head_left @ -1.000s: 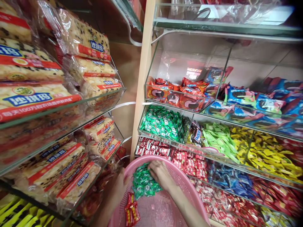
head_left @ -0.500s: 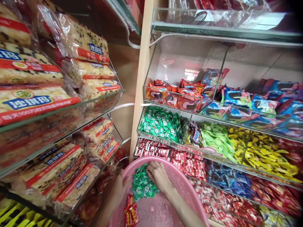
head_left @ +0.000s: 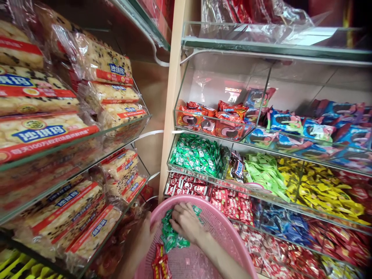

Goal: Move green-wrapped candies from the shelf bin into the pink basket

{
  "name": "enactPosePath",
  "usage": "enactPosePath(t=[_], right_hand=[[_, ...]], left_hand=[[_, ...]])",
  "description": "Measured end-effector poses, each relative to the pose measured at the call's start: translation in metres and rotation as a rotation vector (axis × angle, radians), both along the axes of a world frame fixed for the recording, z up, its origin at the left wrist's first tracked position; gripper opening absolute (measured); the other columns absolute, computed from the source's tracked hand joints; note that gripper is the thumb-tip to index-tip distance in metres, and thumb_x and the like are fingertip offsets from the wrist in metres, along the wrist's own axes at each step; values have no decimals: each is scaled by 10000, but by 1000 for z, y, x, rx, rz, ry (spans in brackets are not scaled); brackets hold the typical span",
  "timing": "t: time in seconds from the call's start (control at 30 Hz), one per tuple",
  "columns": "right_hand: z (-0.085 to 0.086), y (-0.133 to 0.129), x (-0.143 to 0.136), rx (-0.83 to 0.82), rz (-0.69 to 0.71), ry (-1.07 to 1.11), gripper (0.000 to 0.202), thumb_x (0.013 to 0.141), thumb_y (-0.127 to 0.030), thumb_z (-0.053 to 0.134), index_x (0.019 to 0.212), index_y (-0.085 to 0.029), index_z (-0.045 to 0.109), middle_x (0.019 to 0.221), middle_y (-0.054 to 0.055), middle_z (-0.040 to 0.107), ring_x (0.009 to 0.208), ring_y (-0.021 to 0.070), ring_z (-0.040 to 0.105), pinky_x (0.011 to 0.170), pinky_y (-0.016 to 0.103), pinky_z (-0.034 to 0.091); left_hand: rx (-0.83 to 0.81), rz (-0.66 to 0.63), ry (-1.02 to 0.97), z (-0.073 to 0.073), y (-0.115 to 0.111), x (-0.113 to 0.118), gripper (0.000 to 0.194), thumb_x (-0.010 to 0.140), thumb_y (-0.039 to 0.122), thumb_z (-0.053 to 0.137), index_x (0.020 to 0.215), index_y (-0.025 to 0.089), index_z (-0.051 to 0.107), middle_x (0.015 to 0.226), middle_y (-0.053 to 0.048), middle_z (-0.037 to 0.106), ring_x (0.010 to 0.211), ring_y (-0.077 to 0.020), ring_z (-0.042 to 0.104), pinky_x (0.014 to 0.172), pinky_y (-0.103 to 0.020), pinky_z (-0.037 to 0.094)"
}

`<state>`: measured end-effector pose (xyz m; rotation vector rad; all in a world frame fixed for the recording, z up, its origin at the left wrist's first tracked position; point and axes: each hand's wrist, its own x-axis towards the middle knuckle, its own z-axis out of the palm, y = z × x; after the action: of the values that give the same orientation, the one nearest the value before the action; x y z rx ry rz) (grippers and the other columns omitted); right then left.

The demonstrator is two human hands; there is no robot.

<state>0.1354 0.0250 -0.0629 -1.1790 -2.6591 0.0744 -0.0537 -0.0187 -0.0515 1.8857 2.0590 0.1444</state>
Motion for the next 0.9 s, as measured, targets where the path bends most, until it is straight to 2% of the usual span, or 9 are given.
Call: enactPosePath(t=[0.1, 0.2, 0.3, 0.37, 0.43, 0.57, 0.73, 0.9], right_hand=[[39, -1, 7, 34, -12, 88, 189, 928, -265, 481, 785, -199, 585, 829, 43, 597, 855, 197, 511, 798, 342, 359], [93, 9, 17, 123, 8, 224, 266, 962, -270, 417, 764, -198, 579, 784, 43, 588, 787, 187, 501, 755, 327, 368], [140, 34, 29, 219, -48, 389, 257, 971, -294, 429, 795, -200, 591, 811, 46, 600, 813, 188, 524, 769, 312, 382], [158, 58, 35, 262, -150, 405, 175, 943, -243, 480, 842, -197, 615, 846, 48, 612, 853, 193, 538, 779, 302, 387], [165, 81, 37, 253, -273, 302, 126, 895, -176, 528, 848, -190, 644, 845, 48, 617, 855, 194, 547, 751, 286, 385], [158, 111, 31, 152, -410, 95, 105, 848, -187, 589, 818, -190, 690, 862, 50, 658, 836, 176, 578, 692, 253, 369], [148, 118, 20, 157, -499, 48, 128, 845, -295, 630, 832, -197, 712, 922, 78, 692, 866, 194, 601, 689, 259, 368], [146, 116, 19, 147, -511, 70, 158, 852, -190, 559, 832, -194, 716, 919, 73, 702, 858, 180, 602, 689, 246, 359]], left_hand=[[-7, 2, 3, 0, -1, 0, 463, 949, 362, 335, 1284, 103, 522, 1165, -152, 684, 1062, -236, 652, 842, -306, 460], [-2, 7, -14, -1, -1, 0, 443, 947, 365, 342, 1264, 122, 534, 1165, -144, 684, 1065, -227, 651, 844, -302, 461], [3, 16, -36, -5, -2, 0, 435, 945, 363, 342, 1260, 132, 534, 1168, -133, 683, 1071, -213, 647, 853, -287, 460], [-2, 29, -48, -9, -1, -1, 433, 938, 366, 353, 1255, 137, 540, 1190, -129, 674, 1097, -214, 634, 878, -286, 454], [9, 52, -65, -15, -1, -2, 457, 933, 373, 354, 1288, 138, 519, 1254, -132, 641, 1137, -215, 613, 906, -290, 446], [5, 81, -90, -28, 1, -4, 490, 919, 388, 362, 1304, 123, 509, 1257, -134, 640, 1154, -216, 600, 926, -289, 441], [57, 58, -109, -32, 1, -5, 476, 916, 405, 352, 1247, 131, 556, 1190, -137, 674, 1095, -227, 633, 907, -307, 454], [52, 64, -107, -29, 1, -5, 474, 910, 403, 367, 1251, 131, 552, 1168, -129, 686, 1106, -216, 629, 917, -290, 447]])
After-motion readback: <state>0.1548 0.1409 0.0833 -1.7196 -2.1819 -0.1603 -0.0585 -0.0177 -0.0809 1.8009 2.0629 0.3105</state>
